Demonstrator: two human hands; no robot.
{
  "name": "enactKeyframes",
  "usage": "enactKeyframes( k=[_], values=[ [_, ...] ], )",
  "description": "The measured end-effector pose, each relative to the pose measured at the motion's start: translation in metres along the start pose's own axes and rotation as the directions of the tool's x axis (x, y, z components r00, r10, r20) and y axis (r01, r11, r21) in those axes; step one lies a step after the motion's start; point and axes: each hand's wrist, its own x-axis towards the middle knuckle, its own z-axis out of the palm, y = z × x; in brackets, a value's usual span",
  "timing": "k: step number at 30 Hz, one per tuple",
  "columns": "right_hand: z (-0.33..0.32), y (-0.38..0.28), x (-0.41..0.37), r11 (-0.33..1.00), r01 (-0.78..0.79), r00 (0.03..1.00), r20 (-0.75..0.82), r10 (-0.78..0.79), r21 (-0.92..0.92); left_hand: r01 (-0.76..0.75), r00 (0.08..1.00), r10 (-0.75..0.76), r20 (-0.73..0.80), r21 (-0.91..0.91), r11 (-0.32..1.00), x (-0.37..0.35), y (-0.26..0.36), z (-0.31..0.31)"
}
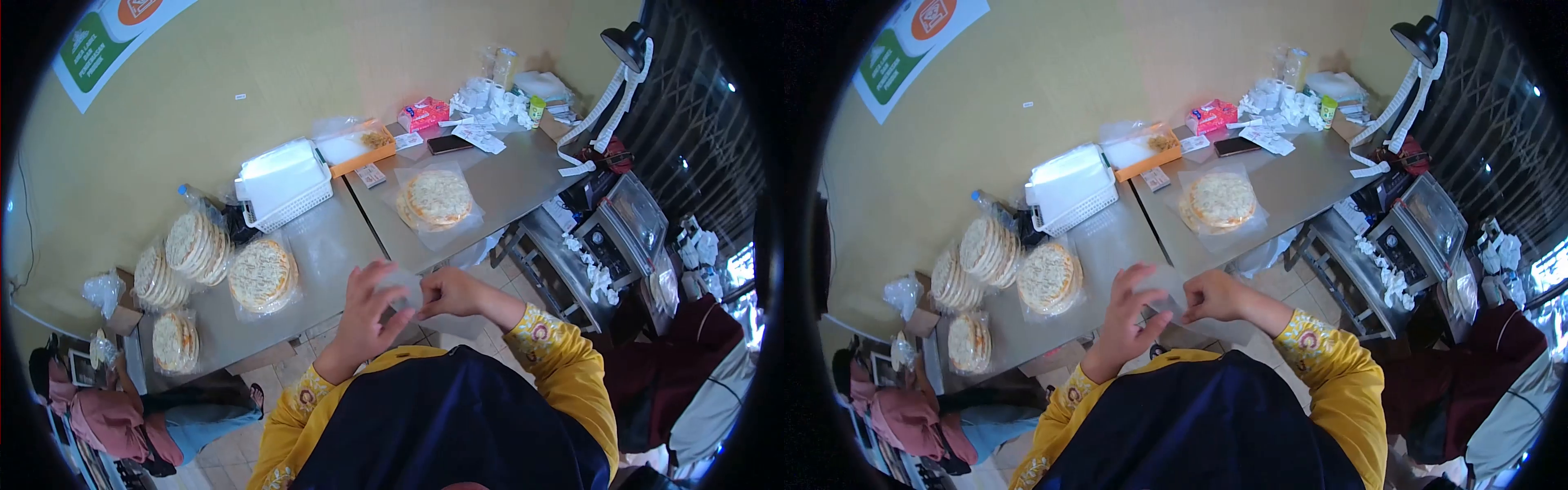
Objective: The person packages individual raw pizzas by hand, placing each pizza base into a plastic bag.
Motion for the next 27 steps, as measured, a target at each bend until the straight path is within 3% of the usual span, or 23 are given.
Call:
enactKeyframes(
  k=[1, 5, 7, 10, 14, 16, 20, 23, 26, 27],
  values=[
    [0.006, 0.003, 0.001, 0.999, 0.041, 0.999, 0.018, -0.041, -0.015, -0.084, 0.993, 0.072, 0.090, 0.133, 0.988, -0.002, 0.004, -0.001],
    [0.029, 0.008, 0.007, 0.987, 0.156, 0.985, 0.085, -0.152, -0.044, 0.117, 0.940, -0.204, 0.274, 0.301, 0.946, -0.028, -0.014, 0.012],
    [0.042, 0.012, 0.016, 0.993, 0.111, 0.985, 0.138, -0.104, -0.043, 0.262, 0.872, -0.373, 0.317, 0.341, 0.903, -0.041, -0.021, 0.011],
    [0.056, 0.012, 0.029, 0.997, 0.069, 0.985, 0.163, -0.061, -0.043, 0.284, 0.794, -0.464, 0.393, 0.434, 0.855, -0.055, -0.026, 0.002],
    [0.068, -0.003, 0.047, 0.953, 0.152, 0.983, 0.142, -0.118, -0.261, 0.438, 0.759, -0.508, 0.407, 0.258, 0.861, -0.094, -0.042, -0.014],
    [0.080, -0.010, 0.060, 0.939, 0.215, 0.959, 0.238, -0.152, -0.268, 0.443, 0.753, -0.483, 0.447, 0.199, 0.874, -0.106, -0.044, -0.024],
    [0.112, -0.027, 0.086, 0.846, 0.326, 0.912, 0.376, -0.164, -0.421, 0.531, 0.793, -0.520, 0.318, 0.059, 0.846, -0.148, -0.066, -0.044],
    [0.138, -0.013, 0.117, 0.682, 0.278, 0.882, 0.461, 0.097, -0.676, 0.617, 0.758, -0.613, 0.224, 0.061, 0.785, -0.186, -0.088, -0.080],
    [0.148, -0.016, 0.166, 0.909, 0.012, 0.814, 0.532, 0.232, -0.416, 0.699, 0.696, -0.691, 0.197, 0.036, 0.714, -0.226, -0.102, -0.110],
    [0.156, -0.013, 0.185, 0.945, 0.001, 0.853, 0.493, 0.170, -0.327, 0.731, 0.670, -0.723, 0.170, 0.020, 0.682, -0.238, -0.102, -0.116]
  ],
)
